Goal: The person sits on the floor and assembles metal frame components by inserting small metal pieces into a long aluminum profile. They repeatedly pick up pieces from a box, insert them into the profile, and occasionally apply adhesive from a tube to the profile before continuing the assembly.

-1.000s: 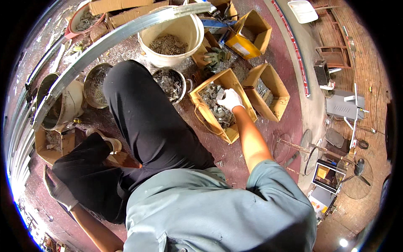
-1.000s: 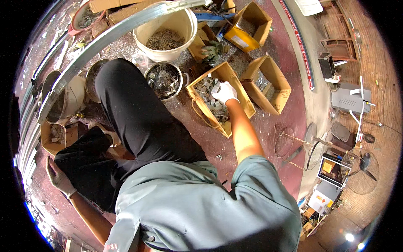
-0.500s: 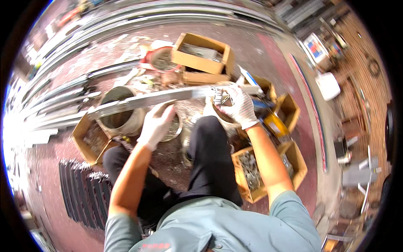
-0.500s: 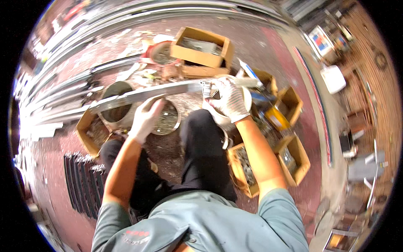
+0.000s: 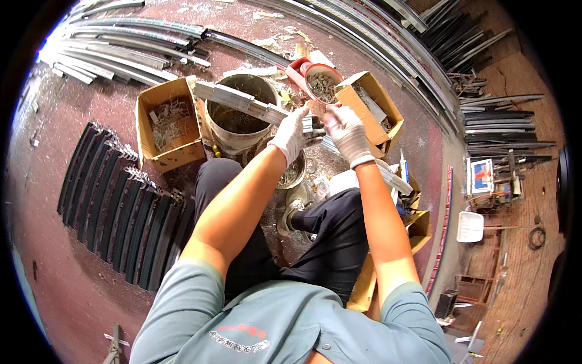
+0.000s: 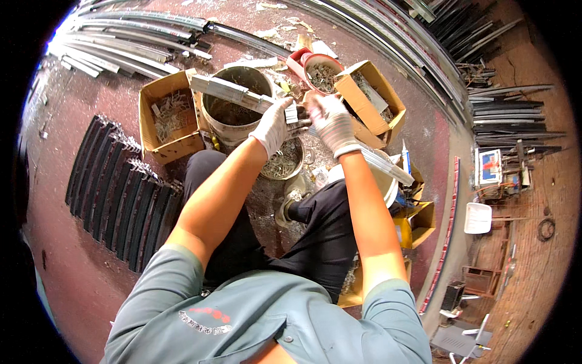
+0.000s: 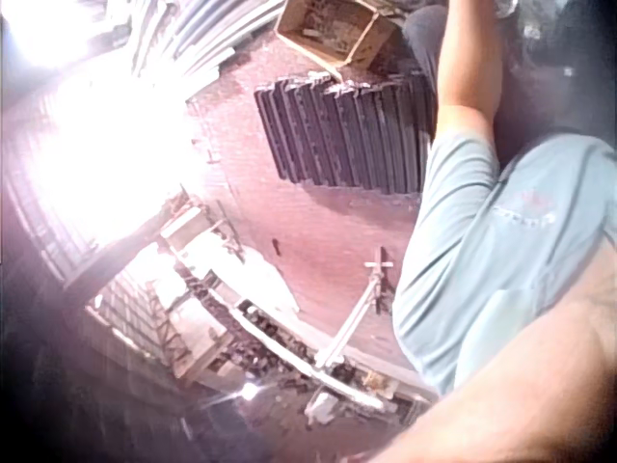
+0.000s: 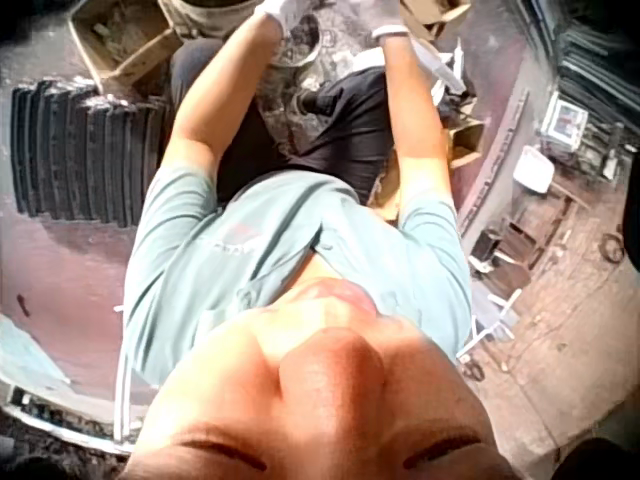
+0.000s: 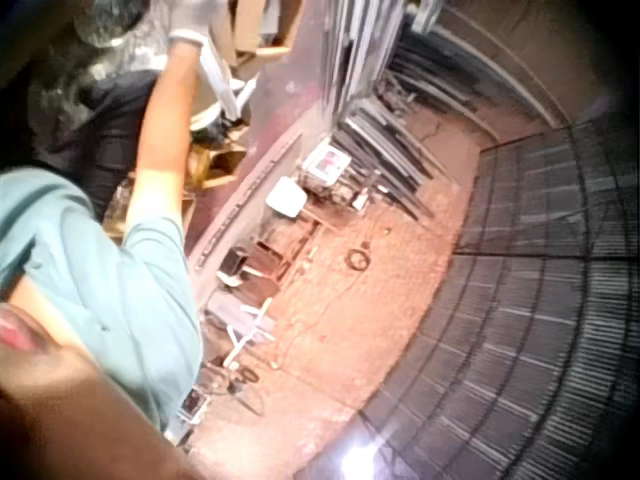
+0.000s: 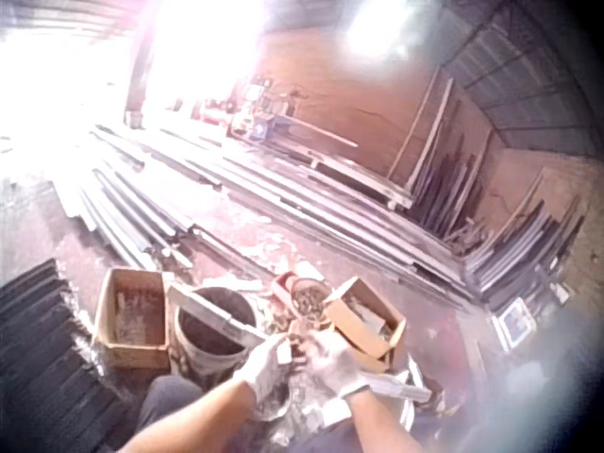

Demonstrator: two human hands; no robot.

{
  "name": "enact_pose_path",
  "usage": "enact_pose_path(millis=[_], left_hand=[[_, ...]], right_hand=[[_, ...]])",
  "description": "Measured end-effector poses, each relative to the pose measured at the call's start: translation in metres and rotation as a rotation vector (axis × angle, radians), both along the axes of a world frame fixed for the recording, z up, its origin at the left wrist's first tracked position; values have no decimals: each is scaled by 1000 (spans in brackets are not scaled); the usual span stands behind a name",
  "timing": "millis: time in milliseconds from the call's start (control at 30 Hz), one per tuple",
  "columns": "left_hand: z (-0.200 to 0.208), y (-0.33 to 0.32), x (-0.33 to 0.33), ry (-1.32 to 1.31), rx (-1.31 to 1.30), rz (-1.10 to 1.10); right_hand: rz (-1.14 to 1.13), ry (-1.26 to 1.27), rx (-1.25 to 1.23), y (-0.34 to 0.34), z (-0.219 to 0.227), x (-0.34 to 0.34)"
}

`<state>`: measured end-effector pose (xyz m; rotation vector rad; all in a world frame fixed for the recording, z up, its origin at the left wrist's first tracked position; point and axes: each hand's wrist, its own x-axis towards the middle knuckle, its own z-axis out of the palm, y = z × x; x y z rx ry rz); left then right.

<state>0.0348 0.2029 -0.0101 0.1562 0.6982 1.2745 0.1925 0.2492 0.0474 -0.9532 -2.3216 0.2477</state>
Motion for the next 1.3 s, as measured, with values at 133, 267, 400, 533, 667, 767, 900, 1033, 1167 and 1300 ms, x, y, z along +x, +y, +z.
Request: enact_pose_path(millis=[133, 267, 400, 533, 667, 767, 900, 1033, 1167, 1300], left_hand=[[6, 0, -8, -66, 46, -24], [17, -10, -13, -167, 143, 27], [16, -18, -27, -182, 168, 50], [23, -27, -34, -137, 207, 130], [12, -27, -38, -132, 289, 111], [7, -26, -36, -124, 310, 115], [2, -31, -40, -275, 434, 18], [14, -37, -29, -292, 333, 58], [2, -31, -37, -391, 323, 75], [4, -36, -26, -348, 344, 48]], right_hand=[[-248, 63, 361, 24, 0, -5], [131, 163, 37, -10, -16, -39], [75, 237, -107, -34, -18, -57], [-167, 252, -214, -53, -8, -65], [-134, 100, 48, -58, 3, -57], [-97, 133, 83, -60, 10, -54], [-122, 387, -30, -48, 26, -48], [-132, 511, -245, -37, -6, -31], [-25, 319, -215, -44, -7, -42], [-135, 516, -456, -45, -5, -36]])
